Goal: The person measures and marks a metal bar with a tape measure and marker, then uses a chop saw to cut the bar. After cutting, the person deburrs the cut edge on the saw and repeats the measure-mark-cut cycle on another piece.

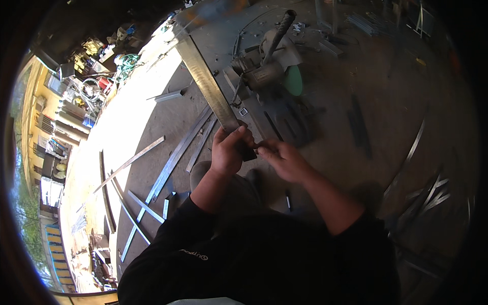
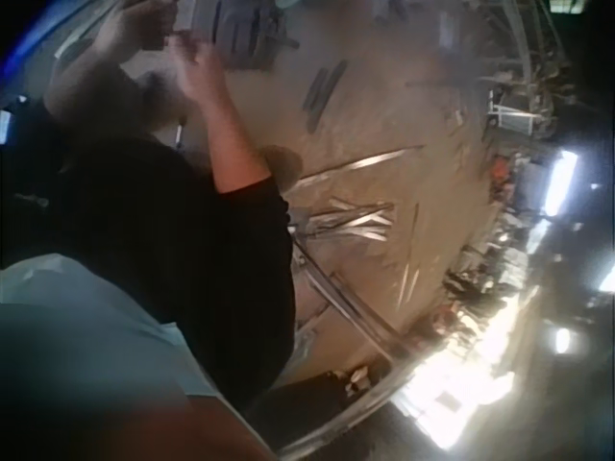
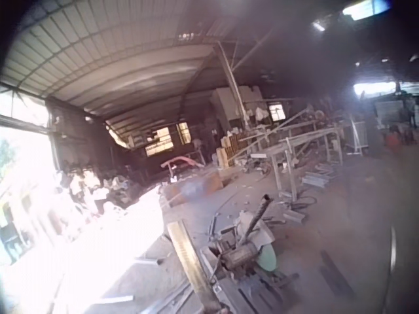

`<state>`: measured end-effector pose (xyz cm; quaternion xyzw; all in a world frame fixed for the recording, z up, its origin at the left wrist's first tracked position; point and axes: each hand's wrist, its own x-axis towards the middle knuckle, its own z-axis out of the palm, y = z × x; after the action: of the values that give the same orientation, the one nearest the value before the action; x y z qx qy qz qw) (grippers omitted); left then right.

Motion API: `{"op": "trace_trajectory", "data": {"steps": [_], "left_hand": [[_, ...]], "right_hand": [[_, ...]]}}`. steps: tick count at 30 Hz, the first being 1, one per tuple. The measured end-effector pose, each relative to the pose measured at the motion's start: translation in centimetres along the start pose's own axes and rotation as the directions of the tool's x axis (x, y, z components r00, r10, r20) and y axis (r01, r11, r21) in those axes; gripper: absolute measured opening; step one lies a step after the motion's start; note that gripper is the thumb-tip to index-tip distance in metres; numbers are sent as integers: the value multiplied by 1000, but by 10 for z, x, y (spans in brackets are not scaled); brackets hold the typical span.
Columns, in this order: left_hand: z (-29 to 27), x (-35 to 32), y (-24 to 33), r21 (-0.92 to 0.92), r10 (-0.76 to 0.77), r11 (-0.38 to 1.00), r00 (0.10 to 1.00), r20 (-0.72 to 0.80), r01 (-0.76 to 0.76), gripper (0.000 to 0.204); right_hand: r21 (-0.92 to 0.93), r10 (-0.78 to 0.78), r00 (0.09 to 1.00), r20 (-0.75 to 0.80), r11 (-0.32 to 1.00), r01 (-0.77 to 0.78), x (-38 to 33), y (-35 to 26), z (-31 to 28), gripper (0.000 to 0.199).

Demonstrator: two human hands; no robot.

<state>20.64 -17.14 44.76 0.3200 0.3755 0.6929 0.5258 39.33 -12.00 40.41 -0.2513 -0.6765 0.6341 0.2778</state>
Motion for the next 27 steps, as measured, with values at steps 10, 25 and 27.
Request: {"op": "trace_trajectory", "data": {"steps": [10,25,27], "left_hand": [[34,-9,-44,39,81,996,989,-122,-77,11],[37,-24,-56,279,170,946,985,10,-166,30],[33,-24,-55,261,116,959,993,9,-114,34]], "right_hand": [[-48,-7,991,136,999,14,-2,21,-21,21],[-40,79,993,90,996,-76,-11,-1,-21,32],[-15,69,991,118,998,-67,-11,0,-22,31]]}}
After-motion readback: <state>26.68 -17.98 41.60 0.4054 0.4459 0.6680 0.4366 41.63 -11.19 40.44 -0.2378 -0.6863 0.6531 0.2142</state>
